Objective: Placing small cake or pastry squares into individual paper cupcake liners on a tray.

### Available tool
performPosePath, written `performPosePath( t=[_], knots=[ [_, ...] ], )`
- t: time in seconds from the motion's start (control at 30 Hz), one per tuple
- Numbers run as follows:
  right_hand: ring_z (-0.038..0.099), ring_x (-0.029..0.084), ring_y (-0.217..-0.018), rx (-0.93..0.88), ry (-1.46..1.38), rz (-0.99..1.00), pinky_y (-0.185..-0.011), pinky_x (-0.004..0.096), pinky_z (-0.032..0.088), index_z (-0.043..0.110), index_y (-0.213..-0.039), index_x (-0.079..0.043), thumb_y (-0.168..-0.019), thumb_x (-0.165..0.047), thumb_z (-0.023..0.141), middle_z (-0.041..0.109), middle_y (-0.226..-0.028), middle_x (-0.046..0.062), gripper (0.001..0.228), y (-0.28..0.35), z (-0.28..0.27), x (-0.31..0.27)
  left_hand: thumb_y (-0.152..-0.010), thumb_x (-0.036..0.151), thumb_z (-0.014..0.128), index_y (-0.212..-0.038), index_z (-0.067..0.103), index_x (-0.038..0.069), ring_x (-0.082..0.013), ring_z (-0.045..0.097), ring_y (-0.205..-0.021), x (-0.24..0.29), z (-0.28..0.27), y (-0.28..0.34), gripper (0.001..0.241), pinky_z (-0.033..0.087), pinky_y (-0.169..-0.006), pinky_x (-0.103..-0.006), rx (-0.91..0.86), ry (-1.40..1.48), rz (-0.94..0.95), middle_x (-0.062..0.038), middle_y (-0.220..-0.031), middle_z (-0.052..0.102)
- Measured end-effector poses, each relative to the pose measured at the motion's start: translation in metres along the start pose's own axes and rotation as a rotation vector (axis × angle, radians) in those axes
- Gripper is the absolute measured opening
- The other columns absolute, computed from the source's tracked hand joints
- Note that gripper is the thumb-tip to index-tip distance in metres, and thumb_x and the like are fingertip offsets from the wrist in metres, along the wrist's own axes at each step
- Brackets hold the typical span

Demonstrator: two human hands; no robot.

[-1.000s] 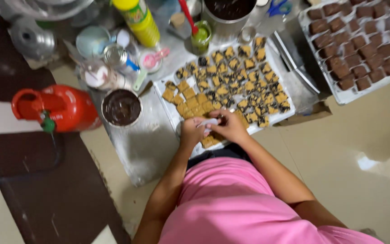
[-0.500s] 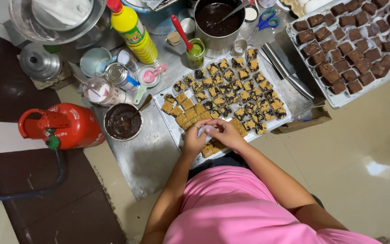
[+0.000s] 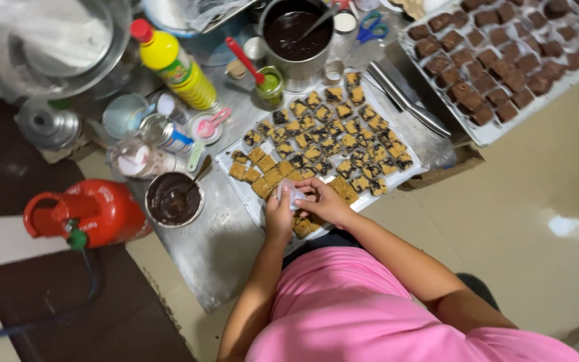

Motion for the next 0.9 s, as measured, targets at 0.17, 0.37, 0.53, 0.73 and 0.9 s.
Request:
performPosePath(
  t=[0.17,0.37,0.53,0.73,0.9],
  knots=[
    [0.068,0.019,-0.104,0.083,0.105,-0.177,-0.084,0.036,0.061,0.053,-0.133,-0.001,-0.089,-0.011,0.078,0.062,-0.124,0.013,0.052,-0.023,-0.021,0.049,-0.105,0.021,0.055,-0.123,0.06,0.003,-0.0173,0.069,-0.084,-0.015,-0.009,-0.014,0.026,0.052,-0.065,-0.0278,0.012,-0.029,-0.093,-0.009,-0.102,0.07],
    [0.065,0.022,-0.109,0.119,0.308,-0.388,-0.09,0.036,0.059,0.05,-0.138,-0.006,-0.084,-0.025,0.084,0.058,-0.129,0.015,0.067,-0.009,-0.01,0.023,-0.104,0.019,0.061,-0.122,0.063,-0.001,-0.0217,0.071,-0.096,-0.012,-0.012,-0.025,0.026,0.06,-0.083,-0.034,-0.068,0.023,-0.084,-0.012,-0.111,0.07],
    [0.068,0.024,-0.106,0.385,0.569,-0.433,-0.085,0.033,0.06,0.058,-0.131,-0.004,-0.089,-0.035,0.077,0.059,-0.125,0.02,0.055,0.023,-0.013,-0.036,-0.107,0.021,0.061,-0.121,0.061,-0.001,-0.0251,0.07,-0.095,0.002,0.017,-0.029,0.026,0.062,-0.083,-0.0396,-0.118,0.001,-0.292,-0.014,-0.11,0.069],
    [0.074,0.024,-0.083,0.48,0.487,-0.31,-0.074,0.036,0.059,0.059,-0.125,-0.004,-0.09,-0.045,0.071,0.067,-0.118,0.016,0.055,0.042,-0.031,-0.058,-0.1,0.011,0.061,-0.124,0.059,0.007,-0.0195,0.071,-0.098,0.028,0.047,-0.023,0.024,0.063,-0.084,-0.0358,-0.212,-0.238,-0.171,-0.009,-0.114,0.067],
    [0.074,0.024,-0.088,0.562,0.64,-0.473,-0.077,0.038,0.059,0.073,-0.099,-0.009,-0.084,-0.031,0.077,0.075,-0.097,0.01,0.028,0.036,-0.042,-0.043,-0.105,0.018,0.065,-0.122,0.064,0.003,-0.011,0.063,-0.084,0.0,0.021,-0.033,0.023,0.053,-0.068,-0.0254,-0.285,-0.534,-0.142,-0.007,-0.105,0.07]
  ],
)
Point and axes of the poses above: each hand's wrist, its own y-axis away from the middle knuckle, its own z-axis out of the palm, x = y × z, the point moved 5 cm from there along -y, towards the middle knuckle
